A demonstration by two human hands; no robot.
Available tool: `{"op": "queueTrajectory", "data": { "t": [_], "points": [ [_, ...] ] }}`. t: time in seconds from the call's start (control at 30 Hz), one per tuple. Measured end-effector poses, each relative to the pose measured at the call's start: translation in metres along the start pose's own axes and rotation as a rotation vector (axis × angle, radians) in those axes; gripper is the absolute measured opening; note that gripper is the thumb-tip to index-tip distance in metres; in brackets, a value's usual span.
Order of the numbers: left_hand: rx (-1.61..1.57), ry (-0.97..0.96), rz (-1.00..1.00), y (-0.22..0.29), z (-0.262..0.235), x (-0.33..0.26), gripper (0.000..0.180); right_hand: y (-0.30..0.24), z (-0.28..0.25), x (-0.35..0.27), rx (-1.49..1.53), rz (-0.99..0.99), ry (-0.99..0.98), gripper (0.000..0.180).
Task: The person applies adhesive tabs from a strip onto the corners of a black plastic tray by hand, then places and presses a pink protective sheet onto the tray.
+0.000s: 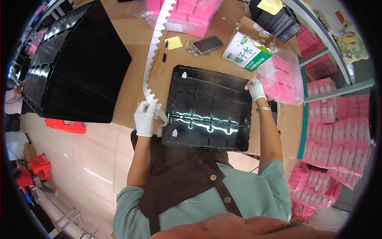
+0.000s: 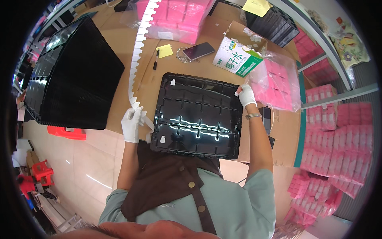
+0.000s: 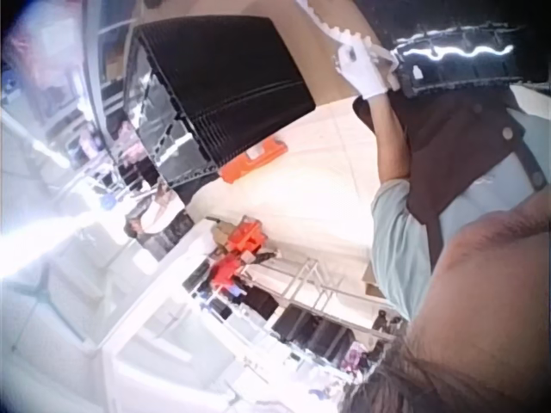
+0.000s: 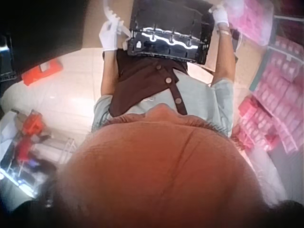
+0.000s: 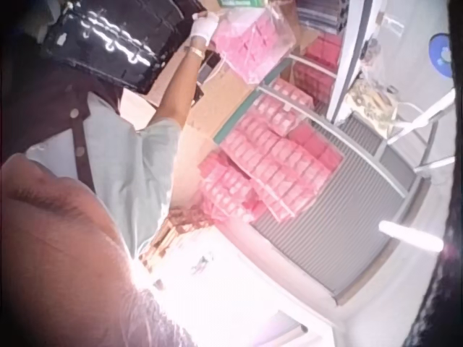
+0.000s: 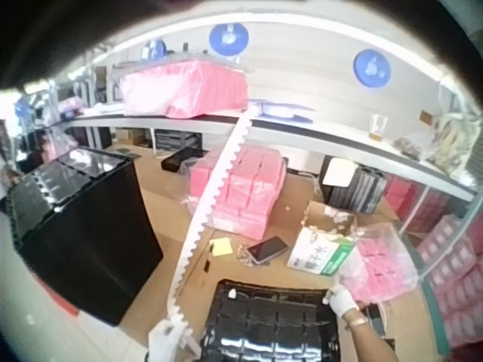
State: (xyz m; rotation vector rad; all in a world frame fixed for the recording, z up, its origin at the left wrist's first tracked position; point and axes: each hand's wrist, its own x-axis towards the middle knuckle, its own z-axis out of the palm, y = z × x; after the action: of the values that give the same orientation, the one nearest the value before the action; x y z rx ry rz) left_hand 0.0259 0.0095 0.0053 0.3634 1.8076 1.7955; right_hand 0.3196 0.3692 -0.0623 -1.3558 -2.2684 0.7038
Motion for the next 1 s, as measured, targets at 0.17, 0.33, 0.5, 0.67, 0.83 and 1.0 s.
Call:
{"op": "queueTrajectory", "data": {
  "t": [0.17, 0.33, 0.5, 0.67, 0.83, 1.0],
  "points": [
    [0.078, 0.018, 0.031, -0.001, -0.010, 0.001, 0.016, -0.085, 0.012, -0.006, 0.343, 0.189, -0.039, 0.009],
    [0.158, 0.028, 0.051, 0.016, -0.023, 0.000, 0.017, -0.189, 0.099, -0.015, 0.175, -0.256, -0.269, 0.014],
    [0.276, 0.057, 0.126, 0.032, -0.062, -0.010, 0.017, -0.216, 0.148, 0.007, -0.263, -0.319, -0.180, 0.012],
    [0.132, 0.093, -0.034, 0.042, -0.086, -0.016, 0.019, -0.186, 0.167, 0.022, -0.070, -0.272, -0.180, 0.008],
    [0.443, 0.160, 0.428, 0.035, -0.068, 0.001, 0.021, -0.214, 0.167, 0.005, -0.081, -0.230, -0.133, 0.010],
    [0.678, 0.205, 0.633, 0.020, -0.042, -0.026, 0.019, -0.201, 0.161, 0.004, 0.139, -0.247, -0.085, 0.008]
  ]
}}
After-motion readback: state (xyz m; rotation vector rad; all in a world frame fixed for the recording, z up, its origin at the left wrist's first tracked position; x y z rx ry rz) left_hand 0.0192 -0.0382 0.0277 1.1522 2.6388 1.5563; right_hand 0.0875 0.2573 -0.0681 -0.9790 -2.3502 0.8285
